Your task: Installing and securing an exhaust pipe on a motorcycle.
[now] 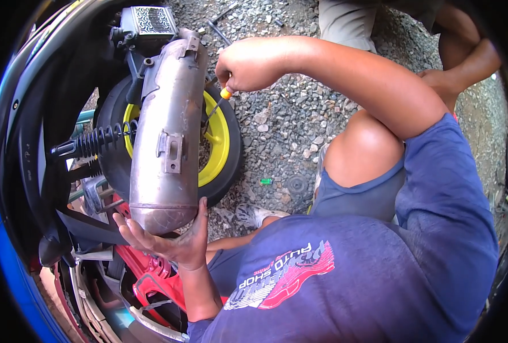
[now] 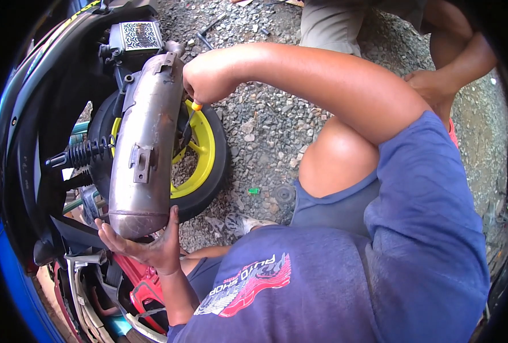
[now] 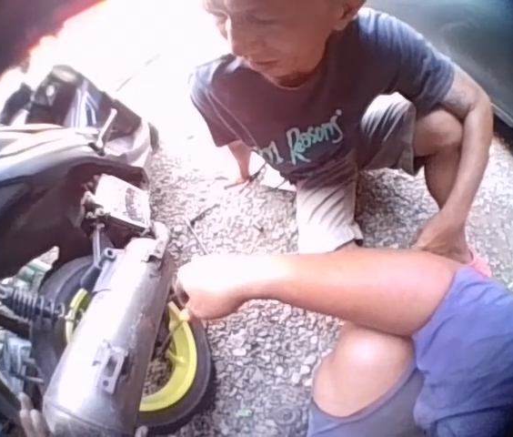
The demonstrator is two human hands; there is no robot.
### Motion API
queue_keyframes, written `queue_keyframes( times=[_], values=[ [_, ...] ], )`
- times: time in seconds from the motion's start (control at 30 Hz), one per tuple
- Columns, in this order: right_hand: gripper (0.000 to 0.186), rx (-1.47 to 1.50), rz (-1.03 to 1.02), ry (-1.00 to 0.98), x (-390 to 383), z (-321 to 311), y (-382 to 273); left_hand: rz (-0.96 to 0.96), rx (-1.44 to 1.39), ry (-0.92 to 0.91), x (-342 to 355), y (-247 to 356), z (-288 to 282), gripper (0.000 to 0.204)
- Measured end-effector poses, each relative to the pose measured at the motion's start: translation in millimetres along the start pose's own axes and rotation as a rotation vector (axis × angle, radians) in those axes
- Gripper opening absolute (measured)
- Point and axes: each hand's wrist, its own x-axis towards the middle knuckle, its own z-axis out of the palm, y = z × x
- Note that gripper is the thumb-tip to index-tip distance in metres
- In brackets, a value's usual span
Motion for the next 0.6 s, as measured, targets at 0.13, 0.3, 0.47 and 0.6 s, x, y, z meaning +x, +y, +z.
queue_keyframes(
  times=[0.13,0.3,0.47,0.6],
  values=[
    [0.027,0.099,-0.016,-0.038,18.9,-1.0,3.7,-0.011,-0.011,0.001,0.2,1.0,0.5,0.140],
    [0.035,0.116,0.080,-0.416,9.0,-2.5,-24.0,-0.017,-0.041,0.004,-0.7,0.1,0.5,0.139],
    [0.034,-0.084,-0.116,-0.437,14.5,77.2,-6.5,-0.014,-0.052,0.023,-0.5,0.9,2.1,0.139],
    [0.042,0.156,0.087,-0.313,-3.3,83.0,-27.5,-0.024,-0.014,0.020,-4.8,-2.7,-0.7,0.140]
  ],
)
